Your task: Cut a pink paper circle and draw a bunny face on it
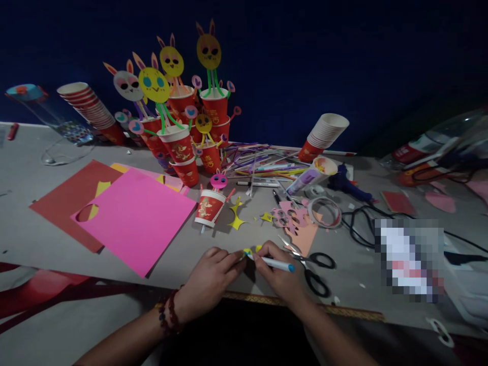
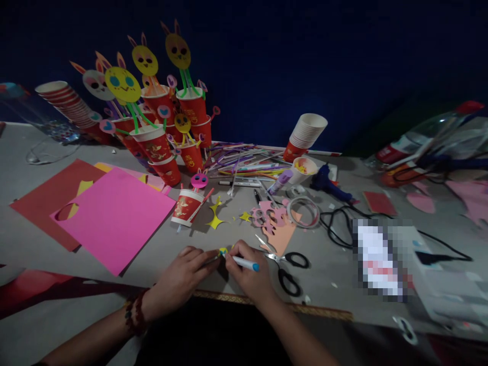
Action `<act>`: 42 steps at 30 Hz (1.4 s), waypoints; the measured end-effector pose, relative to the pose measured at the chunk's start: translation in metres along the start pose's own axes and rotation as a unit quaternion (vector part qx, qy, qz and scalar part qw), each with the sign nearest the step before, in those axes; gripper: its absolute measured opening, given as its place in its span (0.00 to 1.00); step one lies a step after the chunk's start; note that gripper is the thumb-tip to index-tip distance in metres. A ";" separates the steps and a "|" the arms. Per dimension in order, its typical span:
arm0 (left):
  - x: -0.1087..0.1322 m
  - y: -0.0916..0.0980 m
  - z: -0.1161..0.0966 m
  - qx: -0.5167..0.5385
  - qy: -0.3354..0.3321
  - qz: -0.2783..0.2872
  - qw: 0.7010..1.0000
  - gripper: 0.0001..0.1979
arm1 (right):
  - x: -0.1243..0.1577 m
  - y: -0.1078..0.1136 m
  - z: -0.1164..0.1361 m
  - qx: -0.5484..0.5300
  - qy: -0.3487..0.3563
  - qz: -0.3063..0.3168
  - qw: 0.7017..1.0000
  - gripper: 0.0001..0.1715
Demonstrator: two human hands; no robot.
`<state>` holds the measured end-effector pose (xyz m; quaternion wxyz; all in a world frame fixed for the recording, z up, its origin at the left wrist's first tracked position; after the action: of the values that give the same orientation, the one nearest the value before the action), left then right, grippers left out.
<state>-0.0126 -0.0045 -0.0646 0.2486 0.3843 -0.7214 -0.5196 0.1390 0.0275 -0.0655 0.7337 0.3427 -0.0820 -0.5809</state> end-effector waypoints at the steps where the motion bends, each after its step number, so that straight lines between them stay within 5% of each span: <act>1: 0.000 0.000 0.000 0.001 0.000 0.001 1.000 0.21 | 0.000 0.000 0.000 0.000 0.002 -0.004 1.000 0.12; 42: 0.001 -0.003 0.001 0.001 0.006 0.018 1.000 0.23 | 0.002 0.004 -0.002 -0.019 0.004 -0.027 0.999 0.13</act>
<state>-0.0130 -0.0050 -0.0679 0.2624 0.3746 -0.7271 -0.5120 0.1436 0.0263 -0.0655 0.7246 0.3333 -0.0585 -0.6004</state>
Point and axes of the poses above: each hand's wrist, its own x-axis away from the middle knuckle, its own y-axis out of the back of the hand, z = x × y, the point moved 7 cm from there along -x, towards the middle knuckle, and after that the axes turned 14 degrees about y, right-handed, at the moved point
